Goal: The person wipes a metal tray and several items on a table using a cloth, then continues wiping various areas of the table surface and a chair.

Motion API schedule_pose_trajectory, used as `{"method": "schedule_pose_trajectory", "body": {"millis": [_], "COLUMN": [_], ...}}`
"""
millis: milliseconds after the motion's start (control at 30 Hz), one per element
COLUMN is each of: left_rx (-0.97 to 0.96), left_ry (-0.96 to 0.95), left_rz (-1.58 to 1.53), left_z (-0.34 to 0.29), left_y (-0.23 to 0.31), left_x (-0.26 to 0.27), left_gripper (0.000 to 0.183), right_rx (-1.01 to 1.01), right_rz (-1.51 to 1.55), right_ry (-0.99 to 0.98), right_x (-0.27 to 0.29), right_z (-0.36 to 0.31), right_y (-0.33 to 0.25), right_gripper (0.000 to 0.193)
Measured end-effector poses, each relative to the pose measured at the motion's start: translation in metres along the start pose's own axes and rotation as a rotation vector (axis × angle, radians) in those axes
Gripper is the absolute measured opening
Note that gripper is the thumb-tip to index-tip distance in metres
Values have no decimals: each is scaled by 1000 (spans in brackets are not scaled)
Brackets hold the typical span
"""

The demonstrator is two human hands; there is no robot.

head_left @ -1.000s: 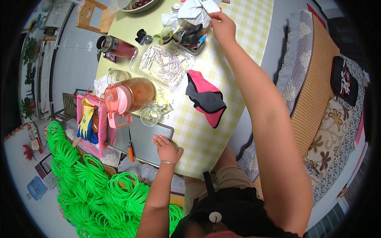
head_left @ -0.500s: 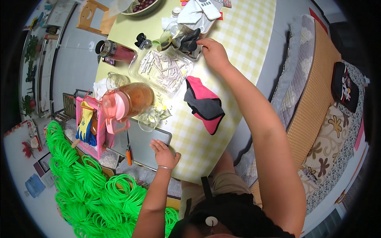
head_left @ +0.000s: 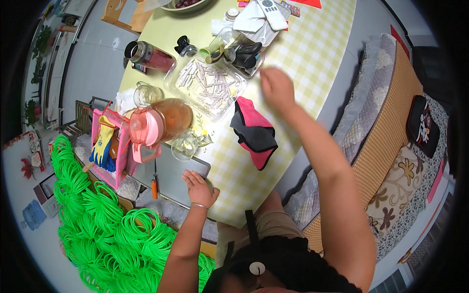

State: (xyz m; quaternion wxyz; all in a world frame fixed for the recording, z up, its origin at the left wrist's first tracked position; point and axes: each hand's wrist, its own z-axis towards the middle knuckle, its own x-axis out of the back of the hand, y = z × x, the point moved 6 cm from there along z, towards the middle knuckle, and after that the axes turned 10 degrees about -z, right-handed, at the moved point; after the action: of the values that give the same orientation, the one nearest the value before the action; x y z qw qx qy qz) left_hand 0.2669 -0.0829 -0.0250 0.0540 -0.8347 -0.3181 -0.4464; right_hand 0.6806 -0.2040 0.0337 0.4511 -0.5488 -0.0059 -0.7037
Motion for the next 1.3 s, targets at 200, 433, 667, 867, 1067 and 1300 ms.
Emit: {"method": "schedule_pose_trajectory", "body": {"millis": [200,433,667,867,1067,1300], "left_rx": [18,0,-17,44,52,46], "left_ry": [-5,37,21,-10,-48,-48], "left_rz": [3,4,42,77,97,92], "left_z": [-2,-3,1,-3,2,4], "left_y": [-1,-5,-2,-2,6,9], "left_x": [-1,-4,-5,-3,-1,-3], "left_gripper": [111,108,108,110,112,112], "right_rx": [378,360,-118,-246,498,235], "right_rz": [-43,-197,-561,-142,27,-121], "right_ry": [-472,-502,-152,-457,-518,-424], "right_x": [-35,-52,17,-28,-61,-59], "right_z": [-124,-95,-27,-51,-169,-102], "right_y": [-76,-9,105,21,-81,-20], "right_gripper": [48,62,68,54,55,53]}}
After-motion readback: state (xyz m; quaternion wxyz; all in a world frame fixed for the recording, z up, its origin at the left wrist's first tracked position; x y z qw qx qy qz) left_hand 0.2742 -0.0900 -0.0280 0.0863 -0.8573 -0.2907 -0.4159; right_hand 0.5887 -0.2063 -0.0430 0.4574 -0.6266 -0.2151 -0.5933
